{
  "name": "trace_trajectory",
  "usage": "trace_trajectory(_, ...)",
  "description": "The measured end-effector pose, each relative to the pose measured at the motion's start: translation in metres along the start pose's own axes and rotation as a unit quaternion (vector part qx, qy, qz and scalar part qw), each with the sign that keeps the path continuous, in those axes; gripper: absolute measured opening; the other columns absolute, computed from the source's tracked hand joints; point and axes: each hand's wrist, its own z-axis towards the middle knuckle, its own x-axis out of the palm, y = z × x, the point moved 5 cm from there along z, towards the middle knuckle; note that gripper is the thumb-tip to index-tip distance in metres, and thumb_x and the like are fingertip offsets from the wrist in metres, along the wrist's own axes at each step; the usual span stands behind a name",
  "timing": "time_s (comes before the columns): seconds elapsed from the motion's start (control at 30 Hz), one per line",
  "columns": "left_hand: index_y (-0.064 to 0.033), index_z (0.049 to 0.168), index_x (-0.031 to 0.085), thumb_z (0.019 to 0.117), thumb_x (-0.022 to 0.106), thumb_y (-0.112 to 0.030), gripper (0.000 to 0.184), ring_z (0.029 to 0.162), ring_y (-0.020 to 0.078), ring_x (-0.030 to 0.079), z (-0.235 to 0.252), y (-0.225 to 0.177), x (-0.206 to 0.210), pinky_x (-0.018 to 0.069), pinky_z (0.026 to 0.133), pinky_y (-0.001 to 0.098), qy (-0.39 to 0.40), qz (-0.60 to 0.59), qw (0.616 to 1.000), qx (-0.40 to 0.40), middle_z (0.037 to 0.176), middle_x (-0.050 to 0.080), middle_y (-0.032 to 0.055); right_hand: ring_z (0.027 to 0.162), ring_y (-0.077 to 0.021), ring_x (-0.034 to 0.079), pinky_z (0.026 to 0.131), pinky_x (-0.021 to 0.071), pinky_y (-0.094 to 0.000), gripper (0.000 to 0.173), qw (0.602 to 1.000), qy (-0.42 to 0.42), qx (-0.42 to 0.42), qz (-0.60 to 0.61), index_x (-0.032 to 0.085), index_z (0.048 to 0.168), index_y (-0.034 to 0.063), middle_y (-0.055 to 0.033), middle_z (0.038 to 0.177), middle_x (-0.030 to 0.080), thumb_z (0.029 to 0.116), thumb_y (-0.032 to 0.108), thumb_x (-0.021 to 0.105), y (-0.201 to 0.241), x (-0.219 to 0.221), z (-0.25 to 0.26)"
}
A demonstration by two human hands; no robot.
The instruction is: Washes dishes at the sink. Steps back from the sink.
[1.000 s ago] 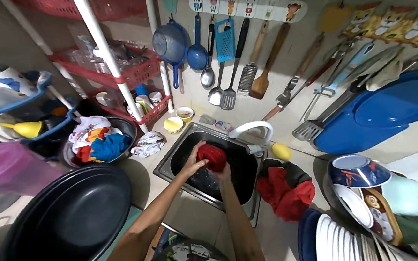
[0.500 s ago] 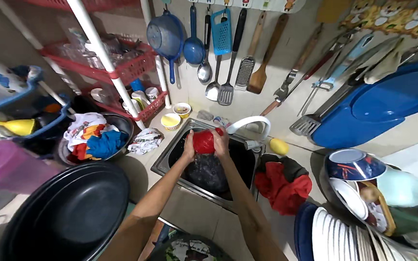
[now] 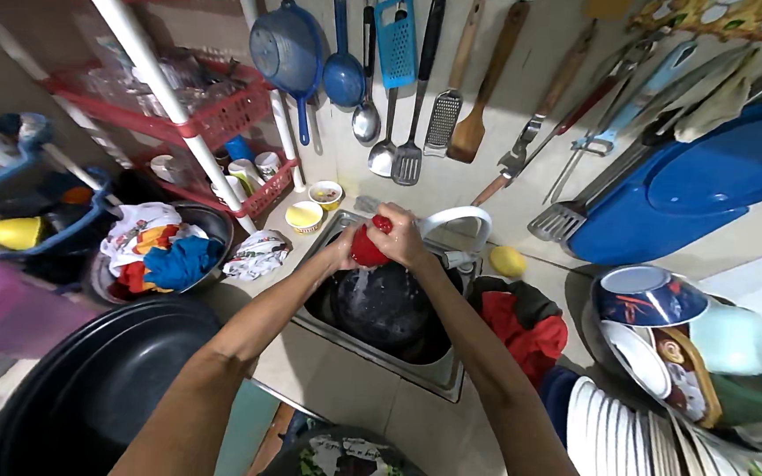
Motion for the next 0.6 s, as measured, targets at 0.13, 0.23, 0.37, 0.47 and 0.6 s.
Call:
trace_trajectory(0.13, -0.0140, 0.093, 0.057, 0.1096, 0.013, -0.049, 0.058, 0.060, 0.0159, 0.062, -0.001, 0.004, 0.001, 0.0529, 0.053, 0.0302, 0.048, -0.013, 0.998, -0.026, 0.071, 0.062, 0.0046, 0.080, -0.0377, 0.069, 0.067, 0.0544, -0.0539, 0.018, 0.999, 0.046, -0.014, -0.025, 0.069, 0.091, -0.0063, -0.0229, 0.089, 0.068, 0.0863, 0.011, 0.070, -0.001, 0.010, 0.002)
trace_trajectory(0.23, -0.0149, 0.091, 0.056, 0.1096, 0.014, -0.049, 0.058, 0.057, 0.0142, 0.061, 0.008, 0.011, -0.010, 0.0512, 0.051, 0.0274, 0.054, -0.004, 0.998, -0.043, 0.069, 0.062, 0.0036, 0.081, -0.0391, 0.069, 0.067, 0.0541, -0.0548, 0.019, 0.996, 0.082, -0.006, -0.042, 0.070, 0.094, -0.0060, -0.0235, 0.091, 0.068, 0.0875, 0.012, 0.070, -0.002, 0.016, 0.003)
trace_trajectory(0.37, -0.0165, 0.101, 0.057, 0.1090, 0.020, -0.051, 0.050, 0.064, 0.0156, 0.062, 0.013, 0.002, -0.024, 0.0525, 0.054, 0.0309, 0.001, 0.006, 0.999, -0.038, 0.078, 0.063, 0.0036, 0.081, -0.0350, 0.068, 0.070, 0.0548, -0.0506, 0.017, 0.999, 0.005, 0.029, 0.024, 0.068, 0.092, -0.0076, -0.0234, 0.091, 0.067, 0.0891, 0.009, 0.068, -0.021, 0.028, 0.002)
trace_trajectory(0.47, -0.0190, 0.114, 0.061, 0.1039, 0.034, -0.062, 0.052, 0.076, 0.0147, 0.068, 0.010, -0.004, -0.034, 0.0574, 0.060, 0.0321, -0.025, -0.067, 0.996, 0.057, 0.091, 0.069, 0.0026, 0.080, -0.0161, 0.063, 0.073, 0.0540, -0.0342, 0.016, 0.972, -0.124, 0.096, 0.174, 0.065, 0.094, -0.0035, -0.0129, 0.089, 0.066, 0.0908, 0.012, 0.066, -0.052, 0.044, -0.001)
trace_trajectory(0.6, -0.0186, 0.137, 0.054, 0.0914, 0.031, -0.084, 0.083, 0.105, 0.0300, 0.069, -0.011, 0.021, -0.033, 0.0606, 0.084, 0.0500, 0.036, -0.238, 0.960, 0.141, 0.121, 0.068, 0.0132, 0.099, -0.0161, 0.062, 0.081, 0.0534, -0.0344, 0.032, 0.933, -0.158, 0.192, 0.261, 0.060, 0.121, 0.0049, -0.0114, 0.114, 0.063, 0.0928, 0.020, 0.066, -0.057, 0.062, -0.012)
